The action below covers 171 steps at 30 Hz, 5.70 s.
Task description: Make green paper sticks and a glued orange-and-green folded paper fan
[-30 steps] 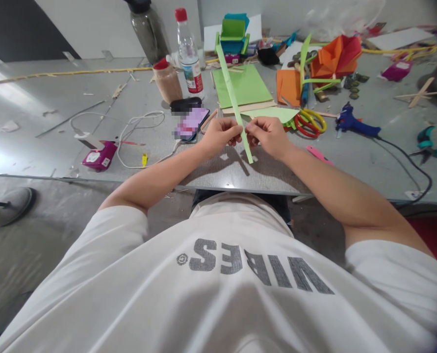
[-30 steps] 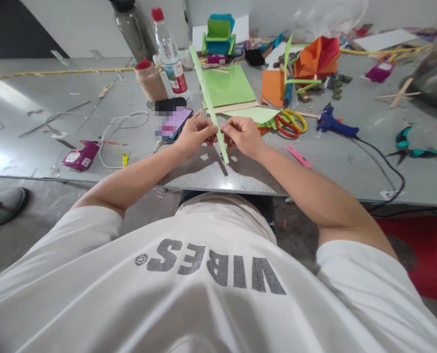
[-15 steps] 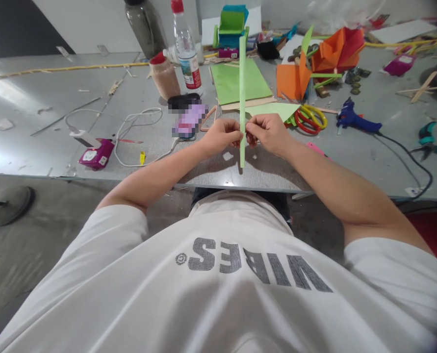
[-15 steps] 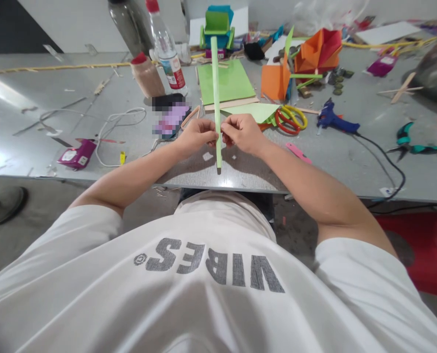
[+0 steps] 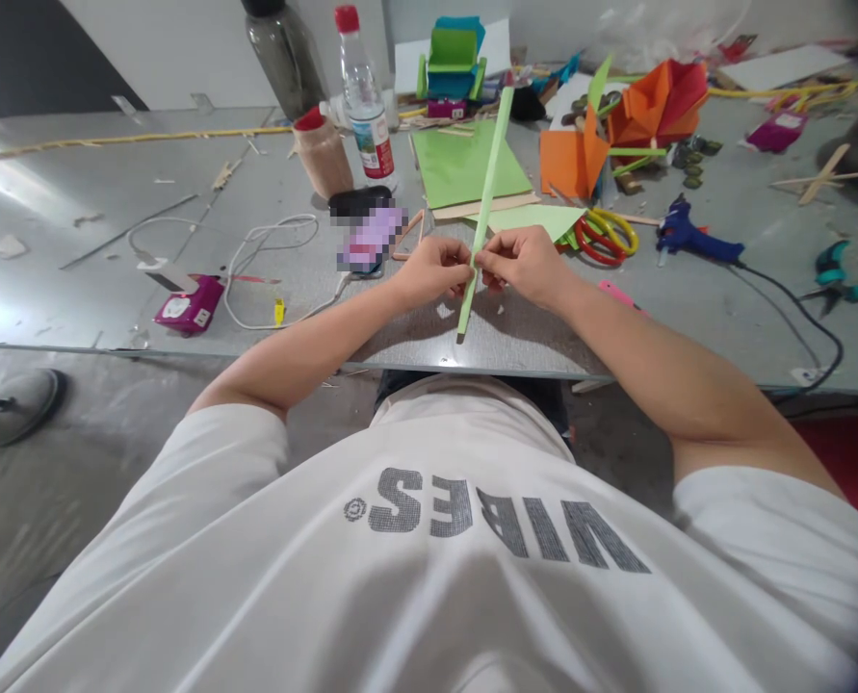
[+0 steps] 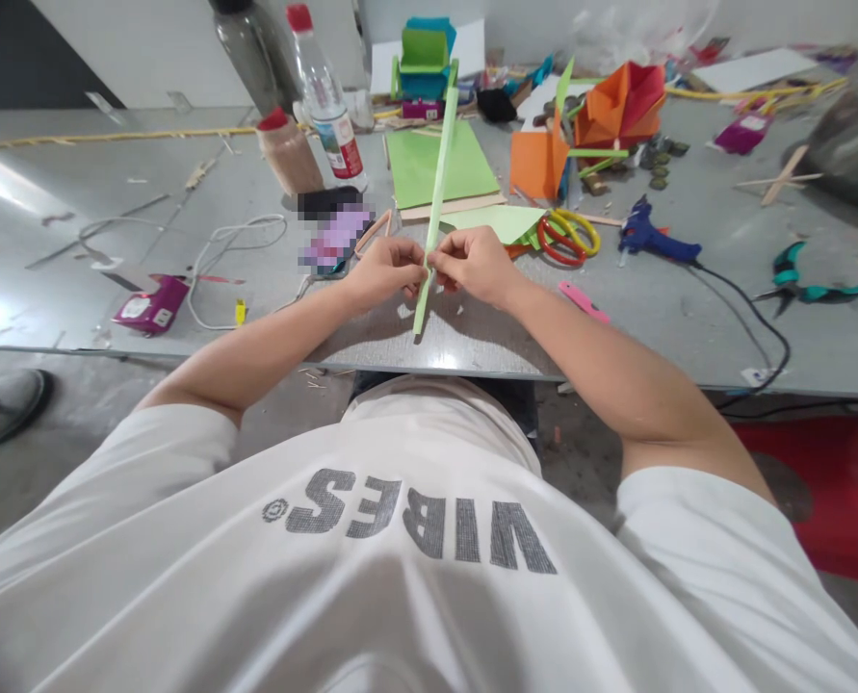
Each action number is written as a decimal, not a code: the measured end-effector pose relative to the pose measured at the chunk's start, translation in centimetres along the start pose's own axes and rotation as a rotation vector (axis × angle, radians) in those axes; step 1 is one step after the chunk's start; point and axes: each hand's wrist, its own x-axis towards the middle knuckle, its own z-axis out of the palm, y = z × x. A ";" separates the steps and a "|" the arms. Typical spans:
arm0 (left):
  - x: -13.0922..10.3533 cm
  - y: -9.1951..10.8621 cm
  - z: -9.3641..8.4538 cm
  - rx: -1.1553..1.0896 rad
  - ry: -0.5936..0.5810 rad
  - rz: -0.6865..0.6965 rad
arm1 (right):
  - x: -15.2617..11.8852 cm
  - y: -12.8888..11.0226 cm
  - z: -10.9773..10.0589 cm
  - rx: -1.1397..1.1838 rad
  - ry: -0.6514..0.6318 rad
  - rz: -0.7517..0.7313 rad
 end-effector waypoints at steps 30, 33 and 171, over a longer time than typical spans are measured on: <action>0.3 -0.5 0.1 0.021 0.093 0.125 | 0.1 0.1 0.0 0.085 -0.056 0.079; 0.2 -0.1 0.2 0.054 0.097 0.143 | 0.1 0.1 -0.1 0.088 -0.078 0.074; -0.3 1.9 -0.9 -0.030 0.284 -0.074 | 1.9 1.7 -3.6 0.183 0.475 -0.312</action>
